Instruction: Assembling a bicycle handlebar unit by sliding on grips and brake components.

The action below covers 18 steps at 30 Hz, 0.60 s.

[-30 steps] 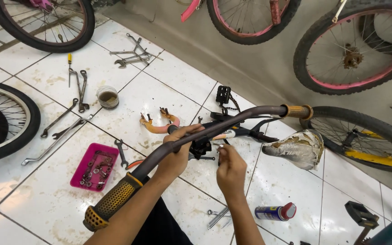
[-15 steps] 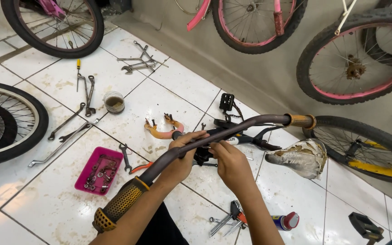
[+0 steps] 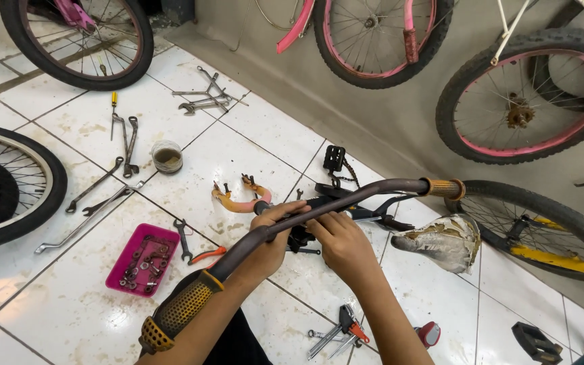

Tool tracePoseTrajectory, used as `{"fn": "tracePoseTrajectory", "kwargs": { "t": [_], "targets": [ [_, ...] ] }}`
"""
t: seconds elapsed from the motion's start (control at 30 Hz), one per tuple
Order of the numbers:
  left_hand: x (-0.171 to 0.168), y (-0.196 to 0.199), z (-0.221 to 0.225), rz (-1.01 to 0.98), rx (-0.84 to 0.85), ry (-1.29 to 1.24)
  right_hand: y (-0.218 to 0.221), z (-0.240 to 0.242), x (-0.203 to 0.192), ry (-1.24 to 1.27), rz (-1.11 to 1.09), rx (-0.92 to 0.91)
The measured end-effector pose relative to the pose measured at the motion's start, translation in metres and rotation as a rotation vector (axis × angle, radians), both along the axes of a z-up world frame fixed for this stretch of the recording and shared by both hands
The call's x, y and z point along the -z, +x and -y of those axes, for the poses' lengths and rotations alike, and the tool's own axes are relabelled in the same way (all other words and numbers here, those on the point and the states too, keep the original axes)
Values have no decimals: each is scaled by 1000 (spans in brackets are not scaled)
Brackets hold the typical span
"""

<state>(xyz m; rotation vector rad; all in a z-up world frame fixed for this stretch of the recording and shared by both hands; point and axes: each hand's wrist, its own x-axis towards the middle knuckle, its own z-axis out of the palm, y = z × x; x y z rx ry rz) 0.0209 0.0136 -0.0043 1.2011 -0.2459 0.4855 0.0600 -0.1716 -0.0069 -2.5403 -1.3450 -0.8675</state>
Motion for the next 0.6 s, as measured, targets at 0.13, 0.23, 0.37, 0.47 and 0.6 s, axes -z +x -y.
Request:
{"fn": "tracePoseTrajectory", "kwargs": {
  "t": [0.13, 0.23, 0.37, 0.47, 0.6],
  "targets": [
    [-3, -2, -1, 14, -20, 29, -10, -8, -26, -55, 32, -49],
    [1, 1, -1, 18, -35, 53, -9, -5, -24, -80, 16, -85],
    [-5, -2, -6, 56, 16, 7, -7, -6, -22, -85, -76, -44],
    [-2, 2, -4, 102, 25, -6, 1, -6, -20, -25, -116, -29],
    [-6, -1, 0, 129, 1, 16, 27, 10, 17, -75, -57, -60]
  ]
}}
